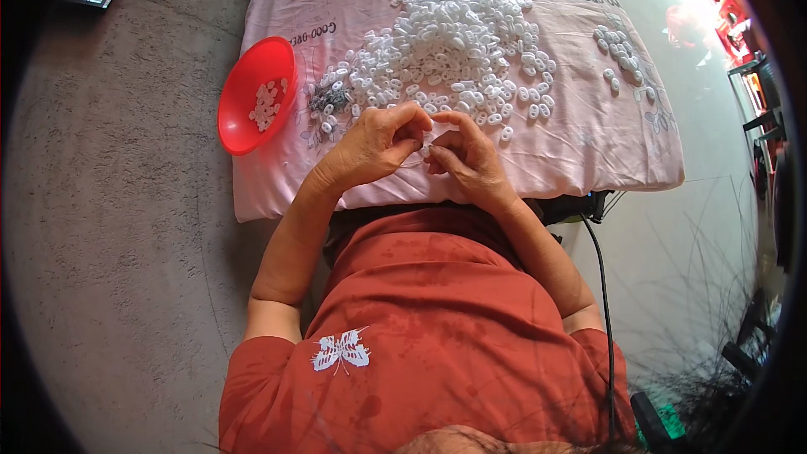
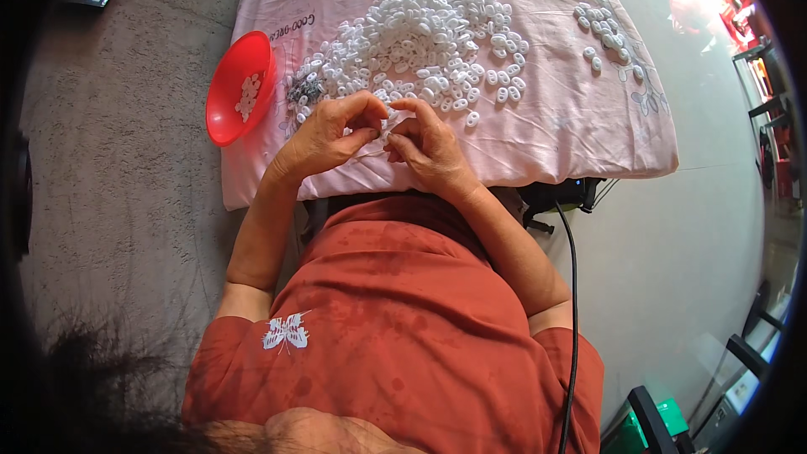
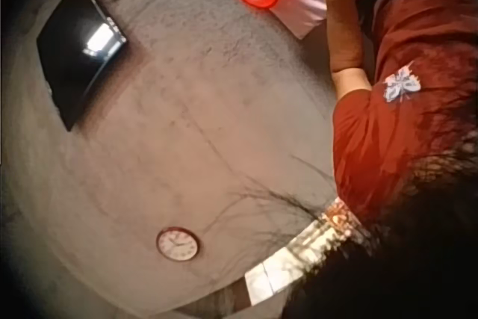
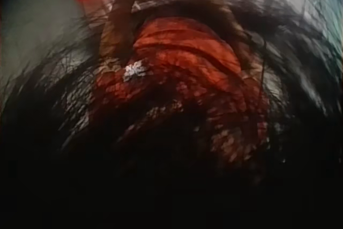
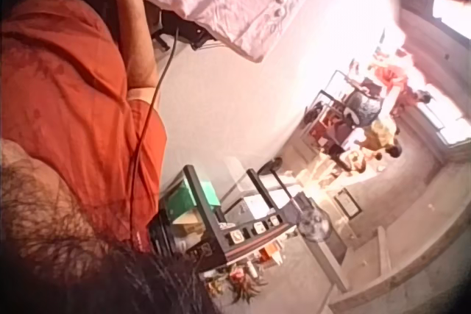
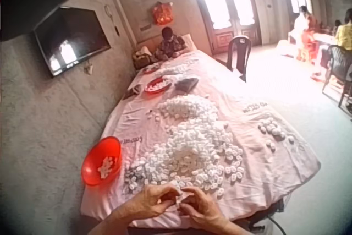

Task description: The person assembles small plastic parts by hand, taking pieces from a pile and joining them together.

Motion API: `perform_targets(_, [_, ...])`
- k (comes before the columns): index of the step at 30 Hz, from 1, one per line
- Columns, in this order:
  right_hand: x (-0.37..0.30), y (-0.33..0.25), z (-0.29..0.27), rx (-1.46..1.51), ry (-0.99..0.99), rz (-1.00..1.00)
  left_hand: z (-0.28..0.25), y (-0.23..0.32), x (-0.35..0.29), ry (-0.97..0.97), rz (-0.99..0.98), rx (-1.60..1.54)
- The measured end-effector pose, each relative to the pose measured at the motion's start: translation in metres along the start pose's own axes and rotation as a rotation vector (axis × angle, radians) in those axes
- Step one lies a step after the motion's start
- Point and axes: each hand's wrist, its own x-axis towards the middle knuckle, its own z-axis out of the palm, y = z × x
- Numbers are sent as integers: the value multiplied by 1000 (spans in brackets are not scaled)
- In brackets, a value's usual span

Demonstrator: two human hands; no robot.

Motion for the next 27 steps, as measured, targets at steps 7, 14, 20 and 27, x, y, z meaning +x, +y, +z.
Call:
perform_targets(7, [-1,-1,1,-1,4,19,1,-1,0,7,2,-45])
perform_targets(14, [-1,-1,1,24,1,22,2,-1,0,6,-8,-48])
perform_targets(20, [-1,1,0,14,-3,-10,5,-1,3,20,26,-3])
perform_targets(27, [-2,0,1,-1,19,-36,11,-6,2,47,68,53])
